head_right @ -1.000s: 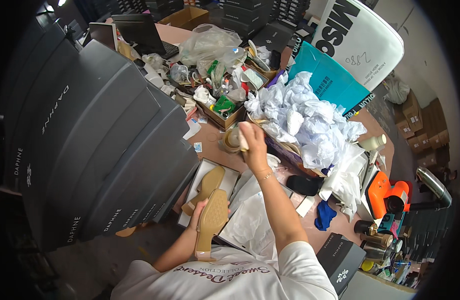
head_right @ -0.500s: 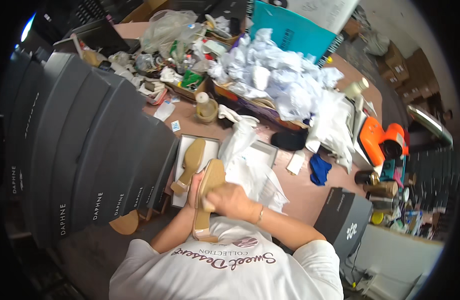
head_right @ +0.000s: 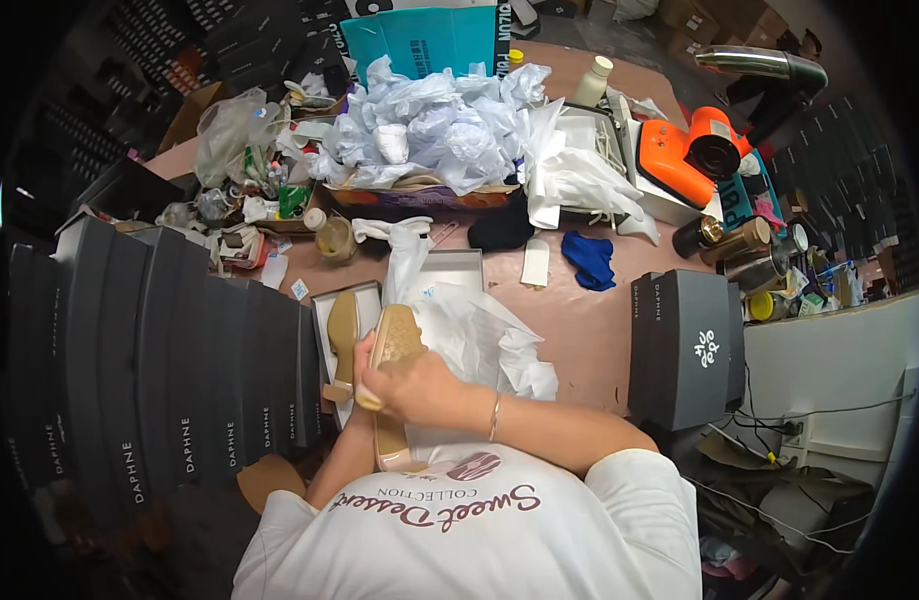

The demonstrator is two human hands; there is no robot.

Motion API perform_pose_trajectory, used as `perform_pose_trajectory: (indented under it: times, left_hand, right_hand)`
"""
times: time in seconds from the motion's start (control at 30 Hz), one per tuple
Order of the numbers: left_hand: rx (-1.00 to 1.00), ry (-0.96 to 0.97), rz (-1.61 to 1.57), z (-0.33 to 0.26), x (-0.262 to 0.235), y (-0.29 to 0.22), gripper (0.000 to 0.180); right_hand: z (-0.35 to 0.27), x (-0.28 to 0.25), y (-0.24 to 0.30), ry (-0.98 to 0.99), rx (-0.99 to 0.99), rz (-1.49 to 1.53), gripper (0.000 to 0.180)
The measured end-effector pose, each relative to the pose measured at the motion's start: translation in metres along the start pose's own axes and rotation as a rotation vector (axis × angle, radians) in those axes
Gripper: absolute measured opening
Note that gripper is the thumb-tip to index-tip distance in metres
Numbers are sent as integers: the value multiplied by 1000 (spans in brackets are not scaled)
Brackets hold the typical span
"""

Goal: The recorder is inspecting, cleaning the soles with a brush, and packing pairs of high-heeled shoes into branded boxes with tissue paper.

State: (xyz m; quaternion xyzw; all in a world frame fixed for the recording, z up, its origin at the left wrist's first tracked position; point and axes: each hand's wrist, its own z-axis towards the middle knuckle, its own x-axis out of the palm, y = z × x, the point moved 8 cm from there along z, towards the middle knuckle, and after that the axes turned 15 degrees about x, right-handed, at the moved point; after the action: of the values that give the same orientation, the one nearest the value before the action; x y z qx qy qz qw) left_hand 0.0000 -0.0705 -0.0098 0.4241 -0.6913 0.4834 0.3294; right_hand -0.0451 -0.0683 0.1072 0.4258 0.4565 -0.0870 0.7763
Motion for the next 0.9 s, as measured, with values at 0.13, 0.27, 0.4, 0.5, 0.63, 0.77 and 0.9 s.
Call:
perform_pose_trajectory:
  times: [0.13,0.27,0.4,0.5,0.63,0.77,0.9]
  left_hand:
    - [28,195,-109,-9,-5,6,48]
    - [57,-118,230,-13,6,-14,46]
    - [59,-100,-44,-17,-1,-2,48]
    - [52,-59,144,-7,1,-6,50]
    - [-56,336,-149,1,6,12,54]
    - [-29,18,187,-5,17,0,51]
    - [-90,240,-88,-2,29,12,52]
  right_hand:
    - [18,-3,-29,-106,199,-71,22]
    - [-8,1,22,-70,-82,-97,20]
    - [-23,-10,5,-77,-5,-69,21]
    - [-13,-12,-27,-130,86,-31,22]
    - [-9,-25,-49,-259,102,31,23]
    - [-47,-15,1,-110,-104,-56,23]
    - [-57,-21,3,-109,-93,17,23]
